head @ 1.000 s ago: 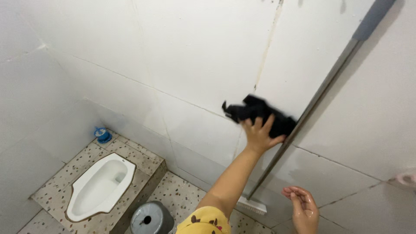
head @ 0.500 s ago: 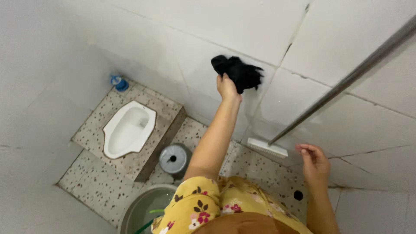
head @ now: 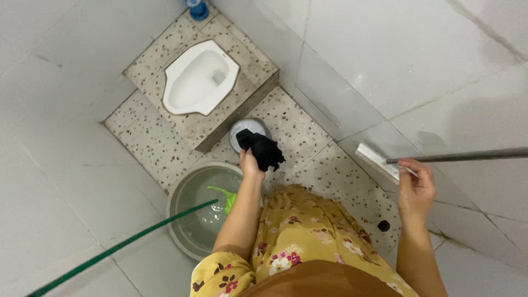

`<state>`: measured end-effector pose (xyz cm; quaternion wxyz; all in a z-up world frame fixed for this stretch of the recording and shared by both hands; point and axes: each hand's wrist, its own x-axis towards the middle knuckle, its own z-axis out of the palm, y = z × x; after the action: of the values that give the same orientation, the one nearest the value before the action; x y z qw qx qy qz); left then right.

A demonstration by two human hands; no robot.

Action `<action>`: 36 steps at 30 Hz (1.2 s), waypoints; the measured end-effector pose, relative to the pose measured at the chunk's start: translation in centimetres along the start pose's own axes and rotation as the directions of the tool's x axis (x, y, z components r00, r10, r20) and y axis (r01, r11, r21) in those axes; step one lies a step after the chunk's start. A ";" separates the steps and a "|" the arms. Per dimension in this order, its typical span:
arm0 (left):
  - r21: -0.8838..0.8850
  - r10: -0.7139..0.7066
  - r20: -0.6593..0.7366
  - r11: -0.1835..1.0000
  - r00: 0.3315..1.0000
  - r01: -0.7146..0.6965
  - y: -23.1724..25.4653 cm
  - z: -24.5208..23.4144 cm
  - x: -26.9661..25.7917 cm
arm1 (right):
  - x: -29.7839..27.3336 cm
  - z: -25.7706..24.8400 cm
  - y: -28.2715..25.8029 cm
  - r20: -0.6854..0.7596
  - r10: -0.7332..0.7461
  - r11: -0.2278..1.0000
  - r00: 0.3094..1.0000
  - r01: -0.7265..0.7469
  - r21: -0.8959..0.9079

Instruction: The person scrubs a small metal container with a toothbrush, rinses a cloth with a hose, wipes the tiled walls, and then scrubs the squat toilet and floor using a long-handled brush. The person uses a green hose, a black cloth, and a long-handled brush to clean the bathroom surfaces.

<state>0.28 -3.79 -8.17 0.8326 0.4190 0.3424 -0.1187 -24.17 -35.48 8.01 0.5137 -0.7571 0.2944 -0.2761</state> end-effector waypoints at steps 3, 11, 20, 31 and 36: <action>-0.042 0.054 0.031 0.998 0.998 -0.052 -0.1 -0.3 -2.4 | 0.1 2.2 -0.8 0.179 -0.070 0.997 0.981 0.067 0.024; 0.201 0.028 0.335 0.974 0.942 -0.101 -2.4 8.2 -15.8 | 0.8 6.9 -6.4 0.655 0.114 0.993 0.747 -0.111 -0.046; 0.230 0.266 0.779 0.721 0.568 -0.654 2.9 24.4 -22.9 | 9.1 -2.8 -12.2 0.094 -0.720 0.566 0.688 0.660 -0.493; -0.069 0.329 0.918 0.684 0.223 -0.727 15.3 47.1 -35.2 | 18.7 -11.6 -32.0 -0.319 -0.465 0.847 0.826 0.520 0.113; -0.355 0.377 0.926 0.842 -0.027 -0.406 17.4 55.8 -38.8 | 21.4 -13.2 -38.7 -0.455 -0.718 0.597 0.527 0.802 -0.014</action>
<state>6.38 -39.93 51.72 0.8352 0.3189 -0.4291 -0.1290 -12.93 -47.64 51.09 0.3377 -0.6767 0.0058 -0.6542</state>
